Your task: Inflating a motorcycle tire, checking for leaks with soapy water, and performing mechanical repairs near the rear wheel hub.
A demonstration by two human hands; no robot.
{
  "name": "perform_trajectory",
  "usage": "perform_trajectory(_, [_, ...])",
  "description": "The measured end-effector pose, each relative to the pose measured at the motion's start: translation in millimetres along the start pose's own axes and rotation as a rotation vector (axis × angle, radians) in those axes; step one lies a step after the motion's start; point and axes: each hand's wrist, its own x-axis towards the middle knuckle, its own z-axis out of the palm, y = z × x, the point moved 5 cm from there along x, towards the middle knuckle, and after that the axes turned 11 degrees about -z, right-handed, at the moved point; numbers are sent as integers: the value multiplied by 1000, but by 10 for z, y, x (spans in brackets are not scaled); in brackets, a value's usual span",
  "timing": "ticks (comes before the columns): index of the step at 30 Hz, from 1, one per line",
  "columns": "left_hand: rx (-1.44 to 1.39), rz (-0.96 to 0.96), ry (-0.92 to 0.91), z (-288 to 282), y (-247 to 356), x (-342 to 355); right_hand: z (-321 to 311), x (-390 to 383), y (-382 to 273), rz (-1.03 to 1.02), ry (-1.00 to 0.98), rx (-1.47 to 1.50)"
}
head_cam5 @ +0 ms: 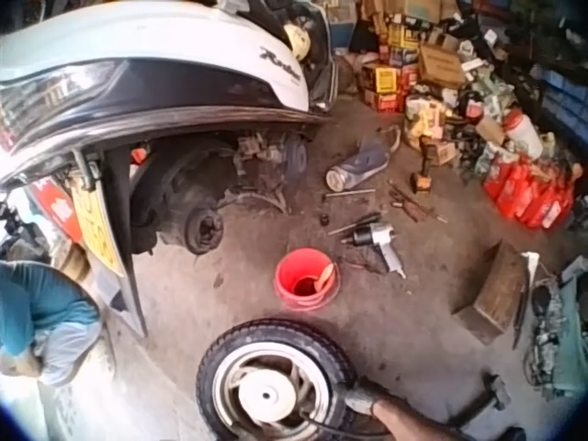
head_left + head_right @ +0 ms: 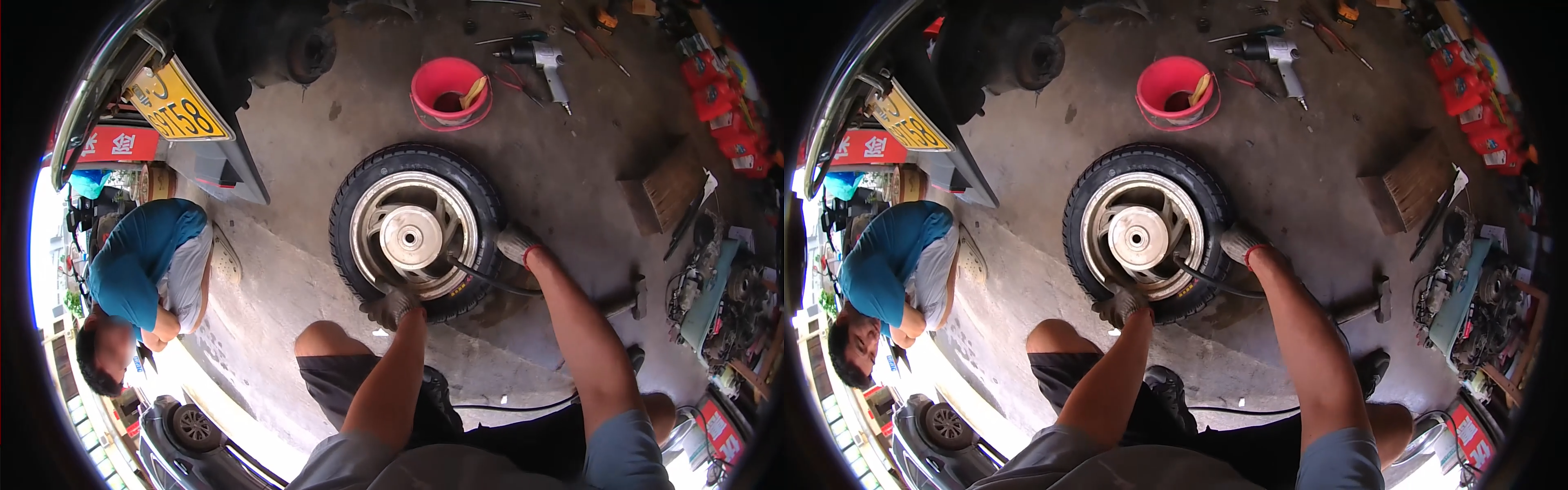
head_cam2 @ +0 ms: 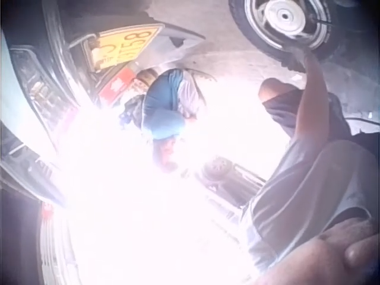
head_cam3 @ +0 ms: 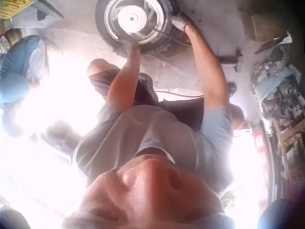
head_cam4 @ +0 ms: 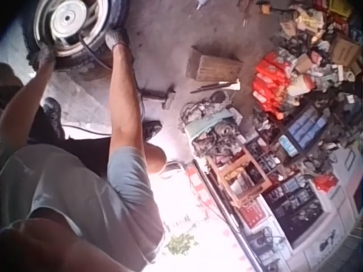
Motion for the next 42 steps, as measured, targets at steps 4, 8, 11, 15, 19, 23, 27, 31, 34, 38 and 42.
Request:
perform_trajectory(4, [93,19,-100,160,-109,136,-315,215,-225,-37,15,58])
perform_trajectory(8, [83,91,-169,246,-84,151,-305,237,-364,-148,54,96])
perform_trajectory(11, [90,77,-84,97,-7,23,-244,205,-333,66,288,-17])
perform_trajectory(15, [29,80,-16,-195,78,-173,-253,279,-380,-29,228,43])
perform_trajectory(19, [-38,54,-79,-206,132,-173,-507,209,27,-47,-13,93])
perform_trajectory(23, [-25,43,-26,-228,93,-179,-869,-236,801,-262,249,292])
perform_trajectory(27, [-104,76,-78,-373,115,-302,-740,-1008,1621,-843,-461,-1269])
perform_trajectory(31, [-160,57,-24,-495,82,-416,-594,-1467,2148,-493,-631,-267])
perform_trajectory(34, [-234,121,-49,-504,44,-442,-398,-1504,2348,41,-577,603])
perform_trajectory(38, [-224,379,96,-619,27,-578,-300,-1403,2319,99,-520,764])
perform_trajectory(42, [-441,1137,-10,-675,-28,-1241,-254,-1397,2218,150,-450,795])
